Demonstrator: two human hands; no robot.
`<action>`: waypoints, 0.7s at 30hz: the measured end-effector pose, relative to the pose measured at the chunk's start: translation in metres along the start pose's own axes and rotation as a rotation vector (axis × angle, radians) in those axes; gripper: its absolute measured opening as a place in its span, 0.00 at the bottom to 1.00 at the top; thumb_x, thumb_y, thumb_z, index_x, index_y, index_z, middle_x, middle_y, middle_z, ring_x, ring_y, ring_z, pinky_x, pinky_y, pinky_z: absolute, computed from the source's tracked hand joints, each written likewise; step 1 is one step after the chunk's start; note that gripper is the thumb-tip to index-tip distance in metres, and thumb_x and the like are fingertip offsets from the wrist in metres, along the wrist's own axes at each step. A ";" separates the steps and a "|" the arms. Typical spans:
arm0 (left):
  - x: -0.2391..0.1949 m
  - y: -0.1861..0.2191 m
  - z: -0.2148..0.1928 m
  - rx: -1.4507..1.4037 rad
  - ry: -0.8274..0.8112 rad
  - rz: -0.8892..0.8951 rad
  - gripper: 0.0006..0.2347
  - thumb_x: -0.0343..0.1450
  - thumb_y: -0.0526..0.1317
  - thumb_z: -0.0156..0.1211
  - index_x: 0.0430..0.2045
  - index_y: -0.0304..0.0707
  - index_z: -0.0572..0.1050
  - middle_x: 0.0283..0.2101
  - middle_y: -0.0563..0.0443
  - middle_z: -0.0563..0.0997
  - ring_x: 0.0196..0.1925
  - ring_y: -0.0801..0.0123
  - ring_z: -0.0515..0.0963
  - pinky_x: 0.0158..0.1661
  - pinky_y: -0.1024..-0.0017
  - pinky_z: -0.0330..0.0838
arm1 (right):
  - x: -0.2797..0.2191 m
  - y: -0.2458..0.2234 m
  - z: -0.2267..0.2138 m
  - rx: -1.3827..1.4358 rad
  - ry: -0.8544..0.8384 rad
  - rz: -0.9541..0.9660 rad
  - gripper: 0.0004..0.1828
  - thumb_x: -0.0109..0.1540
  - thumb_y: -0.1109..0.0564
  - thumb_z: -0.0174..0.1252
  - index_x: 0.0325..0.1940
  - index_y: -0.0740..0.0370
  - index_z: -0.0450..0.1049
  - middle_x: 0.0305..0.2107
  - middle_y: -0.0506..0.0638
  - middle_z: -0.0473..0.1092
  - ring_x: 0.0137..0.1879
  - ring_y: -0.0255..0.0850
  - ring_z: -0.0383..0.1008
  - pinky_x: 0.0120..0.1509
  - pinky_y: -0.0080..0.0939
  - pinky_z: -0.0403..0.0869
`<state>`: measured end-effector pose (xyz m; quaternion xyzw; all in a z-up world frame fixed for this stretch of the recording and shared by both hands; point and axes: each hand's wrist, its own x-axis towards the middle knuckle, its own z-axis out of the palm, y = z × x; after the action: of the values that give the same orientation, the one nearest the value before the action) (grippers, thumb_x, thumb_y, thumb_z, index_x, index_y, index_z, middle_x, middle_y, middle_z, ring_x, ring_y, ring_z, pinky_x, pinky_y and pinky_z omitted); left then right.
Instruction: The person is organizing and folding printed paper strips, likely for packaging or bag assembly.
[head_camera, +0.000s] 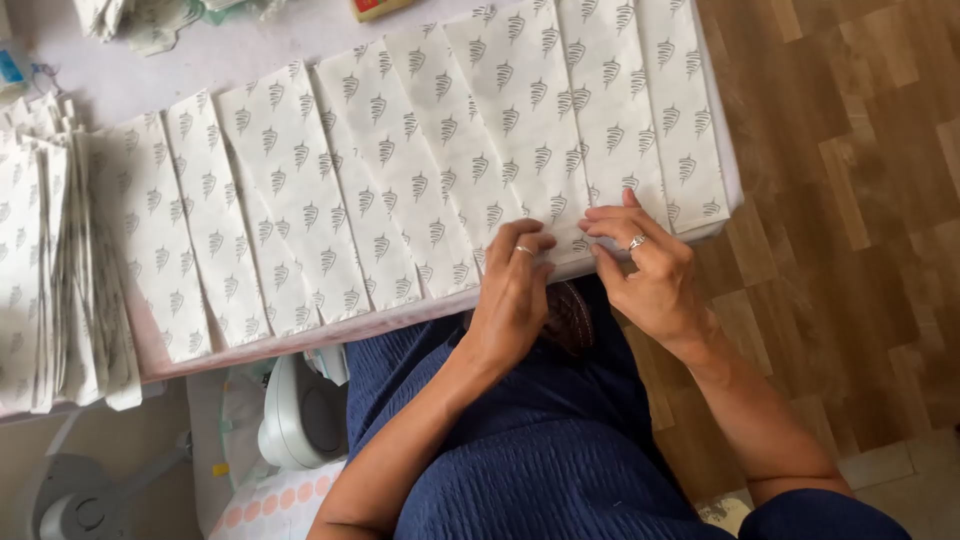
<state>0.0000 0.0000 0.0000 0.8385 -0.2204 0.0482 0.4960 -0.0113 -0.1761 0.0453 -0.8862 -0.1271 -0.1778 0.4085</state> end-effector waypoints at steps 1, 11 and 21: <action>-0.005 0.003 -0.007 0.004 0.007 0.000 0.07 0.69 0.27 0.61 0.39 0.27 0.73 0.45 0.41 0.73 0.55 0.42 0.78 0.60 0.54 0.69 | 0.001 -0.005 0.003 0.003 -0.002 -0.007 0.09 0.60 0.73 0.65 0.41 0.67 0.75 0.43 0.56 0.77 0.51 0.48 0.80 0.76 0.54 0.65; -0.028 -0.014 -0.059 0.143 0.142 0.200 0.11 0.69 0.27 0.66 0.44 0.28 0.75 0.55 0.34 0.75 0.62 0.42 0.77 0.65 0.48 0.66 | -0.003 -0.016 0.044 0.000 -0.069 -0.243 0.09 0.61 0.69 0.64 0.45 0.66 0.79 0.50 0.56 0.76 0.55 0.49 0.79 0.72 0.51 0.70; -0.029 -0.030 -0.058 0.163 0.158 0.350 0.03 0.70 0.28 0.66 0.32 0.23 0.79 0.44 0.33 0.81 0.59 0.42 0.79 0.58 0.48 0.73 | -0.007 -0.009 0.047 -0.060 -0.064 -0.306 0.03 0.61 0.69 0.64 0.39 0.70 0.79 0.47 0.57 0.78 0.53 0.48 0.80 0.72 0.51 0.70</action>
<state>-0.0061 0.0708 -0.0038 0.8184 -0.3182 0.2170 0.4263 -0.0111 -0.1347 0.0202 -0.8734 -0.2682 -0.2135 0.3459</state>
